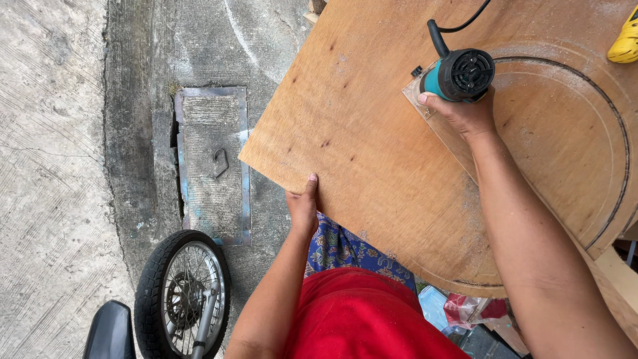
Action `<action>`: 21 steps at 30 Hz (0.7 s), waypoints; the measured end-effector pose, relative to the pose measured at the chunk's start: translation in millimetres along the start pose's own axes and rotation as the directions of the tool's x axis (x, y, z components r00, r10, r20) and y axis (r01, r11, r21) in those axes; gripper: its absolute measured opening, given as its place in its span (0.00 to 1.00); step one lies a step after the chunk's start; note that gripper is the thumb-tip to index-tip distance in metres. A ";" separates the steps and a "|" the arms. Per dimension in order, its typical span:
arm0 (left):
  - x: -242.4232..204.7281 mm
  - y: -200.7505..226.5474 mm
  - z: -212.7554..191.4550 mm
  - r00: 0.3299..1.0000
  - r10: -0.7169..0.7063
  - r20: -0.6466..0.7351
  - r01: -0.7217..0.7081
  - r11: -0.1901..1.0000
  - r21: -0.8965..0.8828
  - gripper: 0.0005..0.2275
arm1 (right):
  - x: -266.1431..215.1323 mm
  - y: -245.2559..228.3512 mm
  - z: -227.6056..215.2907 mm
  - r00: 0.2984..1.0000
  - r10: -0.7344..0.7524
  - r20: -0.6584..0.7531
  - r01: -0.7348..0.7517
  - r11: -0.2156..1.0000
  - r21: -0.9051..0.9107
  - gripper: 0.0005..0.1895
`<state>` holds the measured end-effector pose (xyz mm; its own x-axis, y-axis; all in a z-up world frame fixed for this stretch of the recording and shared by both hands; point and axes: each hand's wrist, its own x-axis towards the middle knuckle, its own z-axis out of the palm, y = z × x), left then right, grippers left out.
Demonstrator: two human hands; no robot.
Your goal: The person uses a router to cut a circular groove into a wooden board, then uses a power drill to drive a screw into a guide board, and continues routing around the circle using the board as a pivot.
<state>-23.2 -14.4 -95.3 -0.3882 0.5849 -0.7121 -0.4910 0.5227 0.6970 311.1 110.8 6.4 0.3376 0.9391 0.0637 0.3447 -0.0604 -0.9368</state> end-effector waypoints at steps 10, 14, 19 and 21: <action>3.0 0.1 1.9 1.000 -0.008 -0.002 0.008 1.000 0.007 0.23 | 1.0 6.3 -1.4 1.000 -0.011 0.005 0.011 1.000 0.020 0.33; 3.0 0.3 1.4 1.000 0.000 -0.008 0.000 1.000 0.014 0.23 | 0.9 3.6 -0.3 1.000 -0.022 0.002 0.022 0.999 0.042 0.33; -1.2 4.7 2.5 1.000 -0.001 0.000 0.001 1.000 0.021 0.22 | 0.6 9.9 -0.7 1.000 -0.017 -0.001 0.017 0.998 0.053 0.33; 2.3 0.6 0.4 1.000 -0.005 -0.008 0.005 1.000 0.015 0.22 | 1.1 9.7 0.4 0.999 -0.052 0.006 0.052 0.998 0.035 0.35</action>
<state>-24.1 -12.4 -96.4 -0.3922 0.5770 -0.7164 -0.4814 0.5349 0.6943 314.5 111.4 -2.8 0.3144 0.9429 0.1103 0.3309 0.0000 -0.9437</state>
